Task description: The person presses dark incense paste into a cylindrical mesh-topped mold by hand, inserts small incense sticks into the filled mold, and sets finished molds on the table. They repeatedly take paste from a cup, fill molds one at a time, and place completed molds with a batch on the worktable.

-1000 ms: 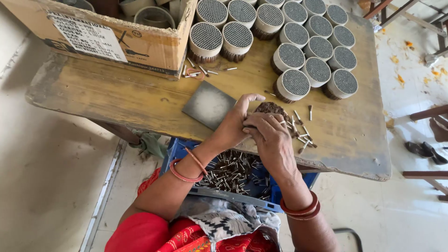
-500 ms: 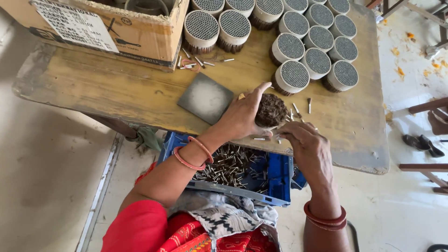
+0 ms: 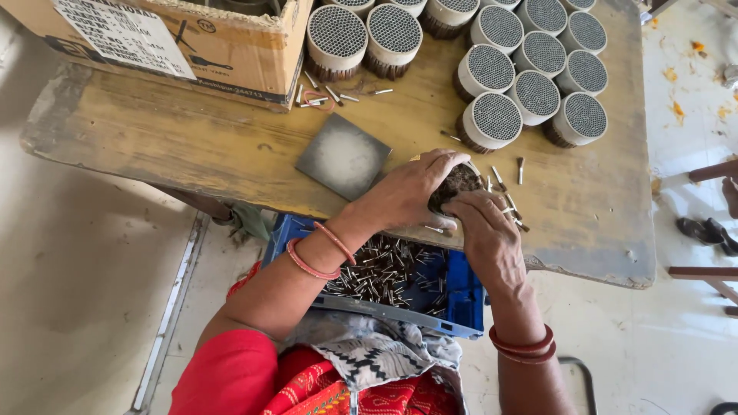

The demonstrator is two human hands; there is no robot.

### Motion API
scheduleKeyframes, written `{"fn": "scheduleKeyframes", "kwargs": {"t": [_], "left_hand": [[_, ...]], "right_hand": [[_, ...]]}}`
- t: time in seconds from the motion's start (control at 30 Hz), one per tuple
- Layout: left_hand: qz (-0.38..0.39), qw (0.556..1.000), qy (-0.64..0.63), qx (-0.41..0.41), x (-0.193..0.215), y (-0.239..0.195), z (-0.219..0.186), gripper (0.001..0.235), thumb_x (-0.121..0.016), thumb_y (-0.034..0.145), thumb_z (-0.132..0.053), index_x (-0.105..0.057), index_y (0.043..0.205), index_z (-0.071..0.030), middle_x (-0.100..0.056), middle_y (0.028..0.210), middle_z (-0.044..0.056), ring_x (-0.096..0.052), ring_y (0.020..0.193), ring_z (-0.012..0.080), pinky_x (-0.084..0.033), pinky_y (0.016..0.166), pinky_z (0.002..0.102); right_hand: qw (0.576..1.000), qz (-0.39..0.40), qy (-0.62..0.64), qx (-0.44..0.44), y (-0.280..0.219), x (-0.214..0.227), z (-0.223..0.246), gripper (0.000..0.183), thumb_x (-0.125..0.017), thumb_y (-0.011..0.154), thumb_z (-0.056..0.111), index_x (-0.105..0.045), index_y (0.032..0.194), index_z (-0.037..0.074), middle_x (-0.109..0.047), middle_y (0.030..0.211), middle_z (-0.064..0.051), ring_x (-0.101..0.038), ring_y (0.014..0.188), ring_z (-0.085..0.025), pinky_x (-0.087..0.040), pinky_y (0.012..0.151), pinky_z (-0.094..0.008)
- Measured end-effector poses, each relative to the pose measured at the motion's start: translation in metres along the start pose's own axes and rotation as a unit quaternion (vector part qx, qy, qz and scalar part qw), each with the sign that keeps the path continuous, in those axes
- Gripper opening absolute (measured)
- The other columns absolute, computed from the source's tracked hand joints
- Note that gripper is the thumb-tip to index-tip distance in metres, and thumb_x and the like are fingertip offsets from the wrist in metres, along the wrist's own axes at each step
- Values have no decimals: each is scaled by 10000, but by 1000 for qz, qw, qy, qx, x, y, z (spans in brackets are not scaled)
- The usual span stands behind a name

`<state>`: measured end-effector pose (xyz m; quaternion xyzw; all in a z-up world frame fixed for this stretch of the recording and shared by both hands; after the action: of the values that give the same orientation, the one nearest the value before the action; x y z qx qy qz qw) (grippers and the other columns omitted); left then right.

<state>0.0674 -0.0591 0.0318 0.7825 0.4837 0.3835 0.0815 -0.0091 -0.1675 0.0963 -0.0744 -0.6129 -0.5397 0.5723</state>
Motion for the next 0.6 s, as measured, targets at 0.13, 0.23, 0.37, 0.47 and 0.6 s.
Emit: {"fn": "scheduleKeyframes", "kwargs": {"t": [0.13,0.23,0.37,0.47,0.6], "left_hand": [[11,999,-1,35,6,0,-8,1027,-939,637,-416,-400,1431,-49,-521,1377,197,-557,1263,413,-480,1051,494],[40,997,-5,59,2,2,-4,977,-940,649,-437,-413,1370,-42,-517,1301,192,-604,1157,439,-523,957,521],[57,998,-4,22,-1,3,-7,978,-969,632,-391,-393,1336,-31,-487,1277,192,-618,1100,465,-540,904,532],[39,999,-1,-8,2,4,-9,1021,-975,624,-370,-383,1390,-46,-491,1308,188,-628,1090,459,-546,904,523],[31,999,-4,-15,-3,1,-8,1065,-968,619,-344,-379,1469,-90,-522,1347,177,-637,1131,439,-551,947,508]], "right_hand": [[997,16,-1,-72,-8,7,-7,252,-702,873,-78,-759,1046,97,-724,1103,-77,-704,1052,-277,-580,915,-385],[992,67,21,-101,0,7,-8,238,-702,870,-73,-758,1046,76,-730,1108,-99,-703,1023,-287,-577,873,-398],[984,141,42,-98,13,11,-5,225,-681,869,-56,-749,1051,57,-728,1109,-114,-714,974,-296,-582,811,-395],[978,160,71,-111,7,3,-15,187,-684,878,-25,-746,1031,61,-732,1084,-96,-726,931,-272,-591,791,-374],[988,150,6,-39,2,-3,-4,215,-673,856,-71,-751,1020,44,-734,1048,-110,-706,917,-312,-578,814,-400]]}}
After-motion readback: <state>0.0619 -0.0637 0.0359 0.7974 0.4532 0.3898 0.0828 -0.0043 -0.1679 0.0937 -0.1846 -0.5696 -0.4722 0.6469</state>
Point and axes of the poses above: each hand's wrist, its own y-axis towards the middle knuckle, its own x-axis out of the back of the hand, z = x × y, the point moved 7 cm from there along y, towards the middle knuckle
